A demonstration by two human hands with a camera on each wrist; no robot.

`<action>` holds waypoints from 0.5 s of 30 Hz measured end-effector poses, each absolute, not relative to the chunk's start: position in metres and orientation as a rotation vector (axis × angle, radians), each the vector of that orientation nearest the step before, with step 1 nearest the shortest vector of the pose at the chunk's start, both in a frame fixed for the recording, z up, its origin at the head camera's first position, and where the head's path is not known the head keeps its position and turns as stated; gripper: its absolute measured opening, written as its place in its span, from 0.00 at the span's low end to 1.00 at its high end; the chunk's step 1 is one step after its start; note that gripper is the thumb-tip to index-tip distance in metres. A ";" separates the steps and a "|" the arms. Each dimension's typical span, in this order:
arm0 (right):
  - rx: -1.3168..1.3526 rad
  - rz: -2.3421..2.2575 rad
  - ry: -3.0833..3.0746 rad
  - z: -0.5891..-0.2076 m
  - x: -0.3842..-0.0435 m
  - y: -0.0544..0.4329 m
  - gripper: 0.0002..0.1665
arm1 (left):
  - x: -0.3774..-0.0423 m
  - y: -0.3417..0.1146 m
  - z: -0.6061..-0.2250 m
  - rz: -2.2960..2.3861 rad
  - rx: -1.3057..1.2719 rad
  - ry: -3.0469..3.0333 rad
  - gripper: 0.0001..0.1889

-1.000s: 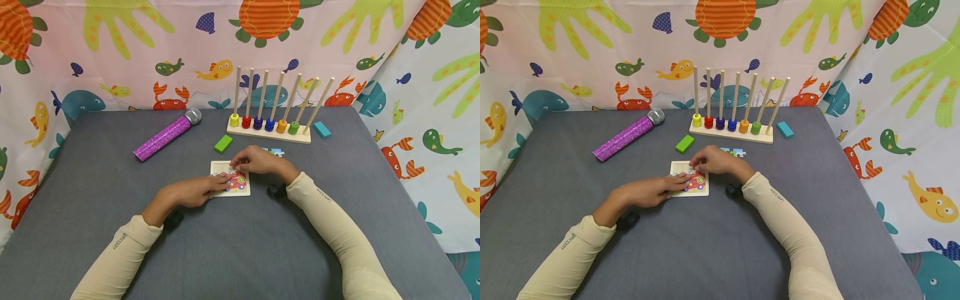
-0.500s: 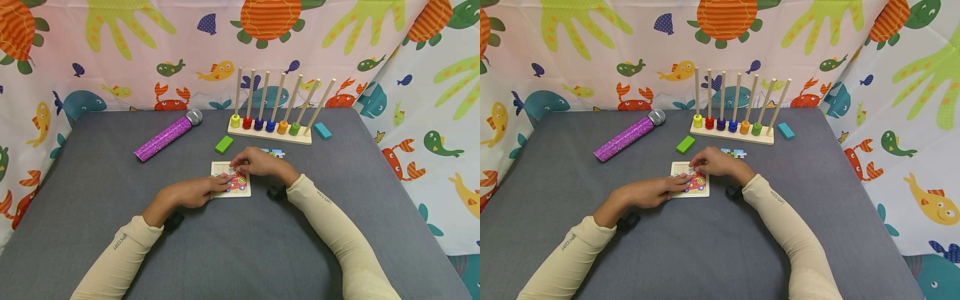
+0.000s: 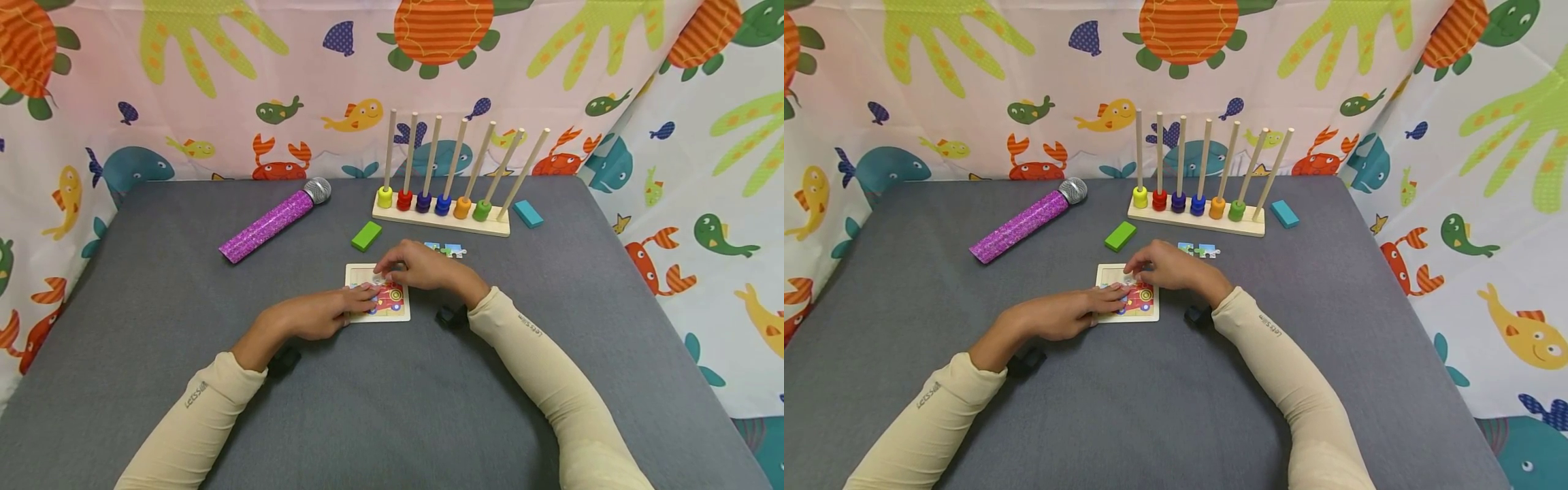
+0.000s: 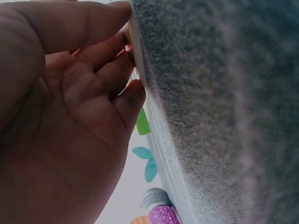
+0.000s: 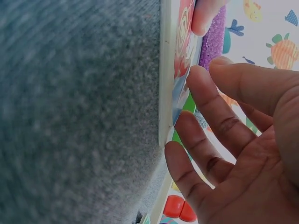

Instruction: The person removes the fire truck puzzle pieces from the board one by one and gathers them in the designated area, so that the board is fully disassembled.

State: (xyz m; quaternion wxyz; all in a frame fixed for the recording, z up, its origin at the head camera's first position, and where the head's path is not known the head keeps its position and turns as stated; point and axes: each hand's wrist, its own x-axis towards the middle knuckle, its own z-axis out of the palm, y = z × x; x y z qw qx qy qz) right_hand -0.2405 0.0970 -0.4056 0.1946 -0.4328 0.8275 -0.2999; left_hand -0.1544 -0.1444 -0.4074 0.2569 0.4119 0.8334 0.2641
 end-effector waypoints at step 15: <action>-1.046 -0.852 2.450 -0.398 -0.234 0.097 0.14 | -0.153 -0.144 -0.405 0.732 1.119 2.260 0.28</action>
